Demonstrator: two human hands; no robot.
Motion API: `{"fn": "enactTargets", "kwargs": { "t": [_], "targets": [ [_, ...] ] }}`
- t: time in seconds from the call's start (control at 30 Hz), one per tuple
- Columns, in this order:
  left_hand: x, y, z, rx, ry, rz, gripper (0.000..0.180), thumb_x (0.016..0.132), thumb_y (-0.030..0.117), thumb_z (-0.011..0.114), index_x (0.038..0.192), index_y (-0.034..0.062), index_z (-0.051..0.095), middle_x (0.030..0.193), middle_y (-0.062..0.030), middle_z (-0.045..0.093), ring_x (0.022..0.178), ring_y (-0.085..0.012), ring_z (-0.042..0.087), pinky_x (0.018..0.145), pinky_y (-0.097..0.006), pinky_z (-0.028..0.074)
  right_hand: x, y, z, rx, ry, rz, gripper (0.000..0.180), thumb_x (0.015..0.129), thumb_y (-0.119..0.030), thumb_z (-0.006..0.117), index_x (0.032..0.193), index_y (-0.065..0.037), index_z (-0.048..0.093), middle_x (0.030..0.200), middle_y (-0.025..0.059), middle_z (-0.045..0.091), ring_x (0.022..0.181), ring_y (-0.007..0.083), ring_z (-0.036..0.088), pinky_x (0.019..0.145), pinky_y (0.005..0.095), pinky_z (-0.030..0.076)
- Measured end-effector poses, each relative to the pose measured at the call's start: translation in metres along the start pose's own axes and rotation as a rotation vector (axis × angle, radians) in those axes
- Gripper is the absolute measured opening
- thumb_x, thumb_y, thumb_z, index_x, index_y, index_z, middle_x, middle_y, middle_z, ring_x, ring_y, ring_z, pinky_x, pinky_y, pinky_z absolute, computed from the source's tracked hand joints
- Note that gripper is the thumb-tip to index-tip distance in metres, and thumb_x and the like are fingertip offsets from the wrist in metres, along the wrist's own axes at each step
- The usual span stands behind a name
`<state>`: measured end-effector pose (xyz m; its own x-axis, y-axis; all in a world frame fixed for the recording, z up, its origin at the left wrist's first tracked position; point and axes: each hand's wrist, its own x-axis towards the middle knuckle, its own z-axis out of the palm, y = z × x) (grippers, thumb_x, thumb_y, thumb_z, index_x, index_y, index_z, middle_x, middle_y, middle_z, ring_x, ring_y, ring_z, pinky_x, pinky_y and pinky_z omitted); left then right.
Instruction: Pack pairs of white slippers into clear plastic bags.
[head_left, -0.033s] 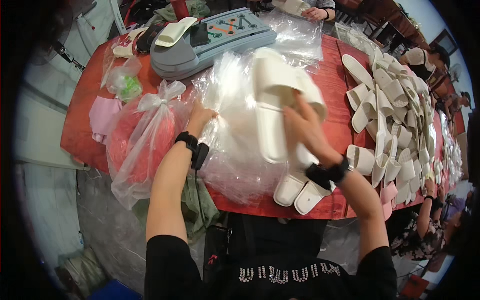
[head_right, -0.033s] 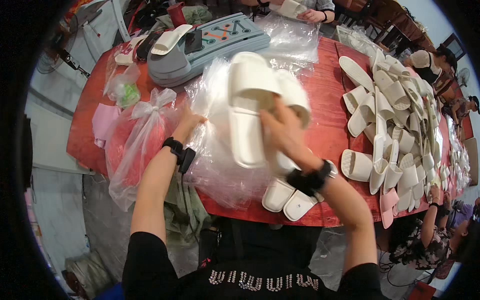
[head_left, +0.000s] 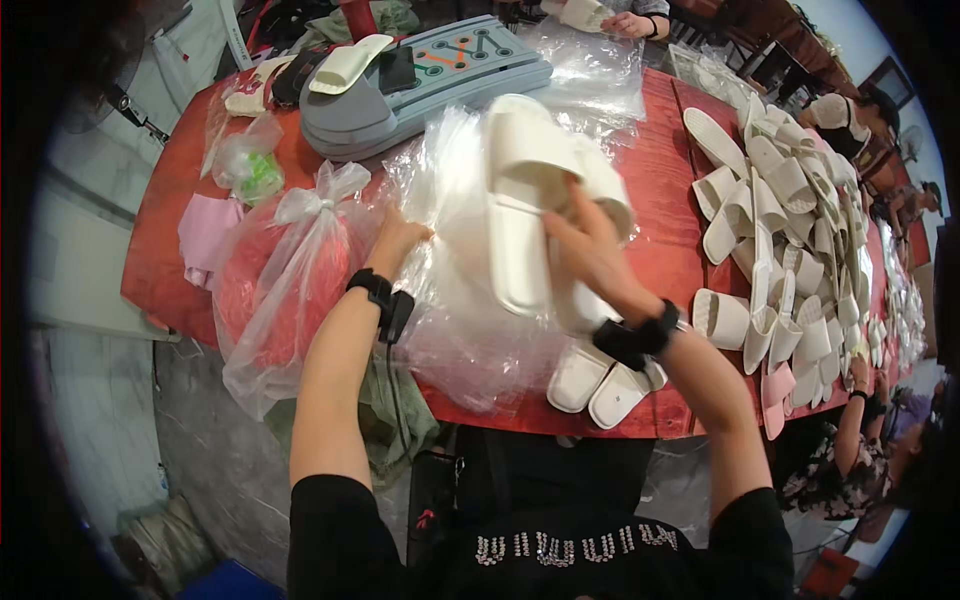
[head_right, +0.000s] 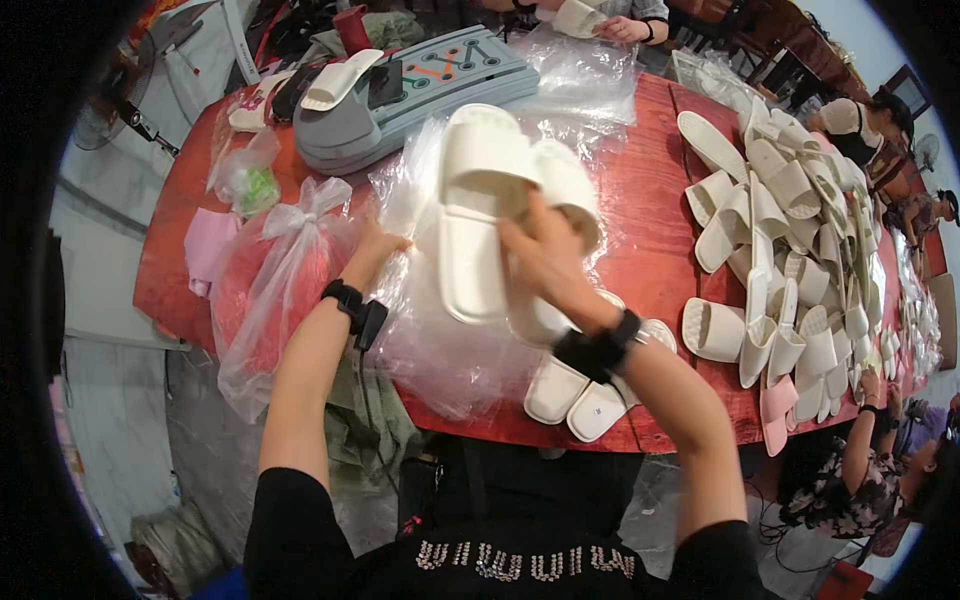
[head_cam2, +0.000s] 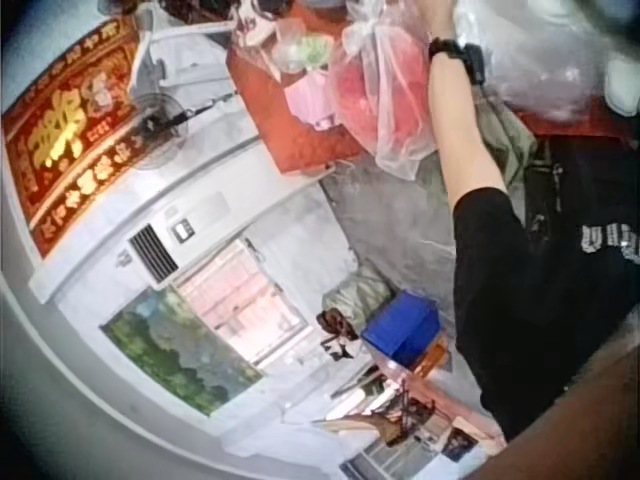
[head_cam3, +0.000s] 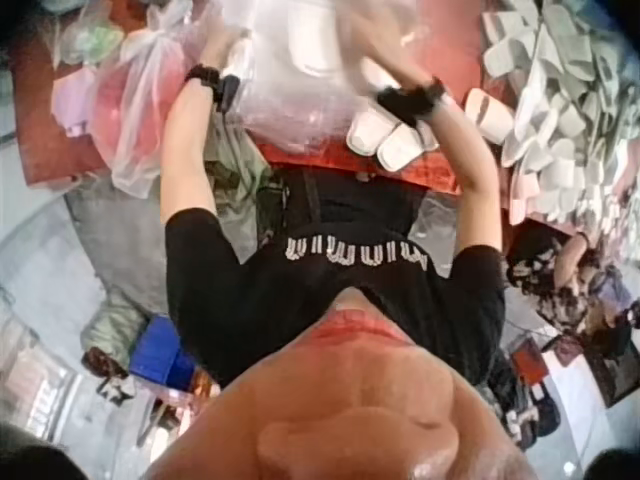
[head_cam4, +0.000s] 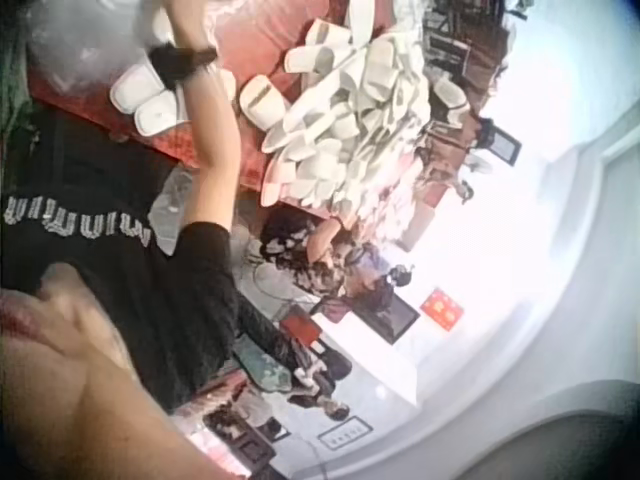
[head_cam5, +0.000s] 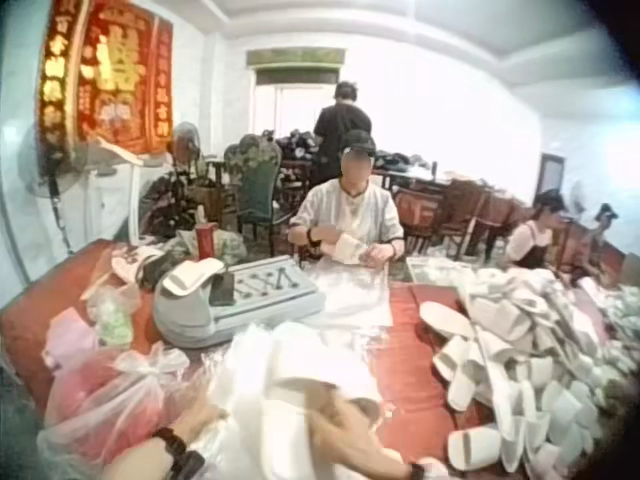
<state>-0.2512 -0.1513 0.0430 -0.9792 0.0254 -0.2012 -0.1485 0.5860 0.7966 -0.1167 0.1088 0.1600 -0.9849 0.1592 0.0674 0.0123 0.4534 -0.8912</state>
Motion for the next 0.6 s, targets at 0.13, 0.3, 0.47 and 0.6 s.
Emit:
{"fn": "enactTargets", "kwargs": {
  "t": [0.13,0.3,0.47,0.6],
  "targets": [
    [-0.03,0.02,-0.004,-0.056,-0.036,0.103,0.099,0.057,0.007,0.071,0.135,0.0006,0.011,0.124,-0.0276,0.04,0.112,-0.0396,0.043,0.095,-0.04,0.035,0.044,0.055,0.044,-0.59,-0.063,0.064,0.046,0.08,-0.032,0.051,0.118,-0.008,0.041,0.1,0.0197,0.056,0.092,0.0383,0.053,0.079,0.0573,0.034],
    [-0.12,0.042,0.0,0.654,0.268,0.817,0.088,0.061,0.017,0.073,0.136,0.0124,0.026,0.138,-0.0207,0.021,0.126,-0.0416,0.02,0.1,-0.055,0.019,0.036,0.119,0.079,-0.974,-0.19,0.025,0.051,0.077,-0.024,0.047,0.126,-0.014,0.04,0.116,0.0221,0.047,0.108,0.0447,0.042,0.077,0.0704,0.026],
    [-0.166,0.016,-0.002,0.715,-0.403,0.669,0.1,0.057,0.056,0.069,0.136,0.0135,0.026,0.14,-0.0194,0.021,0.13,-0.0387,0.011,0.102,-0.057,0.002,-0.01,0.062,0.034,-0.406,-0.337,-0.197,0.033,0.08,-0.023,0.052,0.11,-0.01,0.055,0.088,0.0211,0.06,0.076,0.0369,0.058,0.067,0.0445,0.046],
    [-0.131,-0.006,0.005,0.747,-0.352,0.746,0.083,0.063,0.053,0.065,0.13,0.0104,0.038,0.138,-0.0191,0.025,0.13,-0.0356,0.014,0.102,-0.057,0.002,-0.105,0.076,-0.001,-0.709,-0.226,-0.539,0.054,0.079,-0.026,0.057,0.128,-0.015,0.038,0.123,0.0115,0.044,0.11,0.0258,0.044,0.086,0.0416,0.035]
  ]
}}
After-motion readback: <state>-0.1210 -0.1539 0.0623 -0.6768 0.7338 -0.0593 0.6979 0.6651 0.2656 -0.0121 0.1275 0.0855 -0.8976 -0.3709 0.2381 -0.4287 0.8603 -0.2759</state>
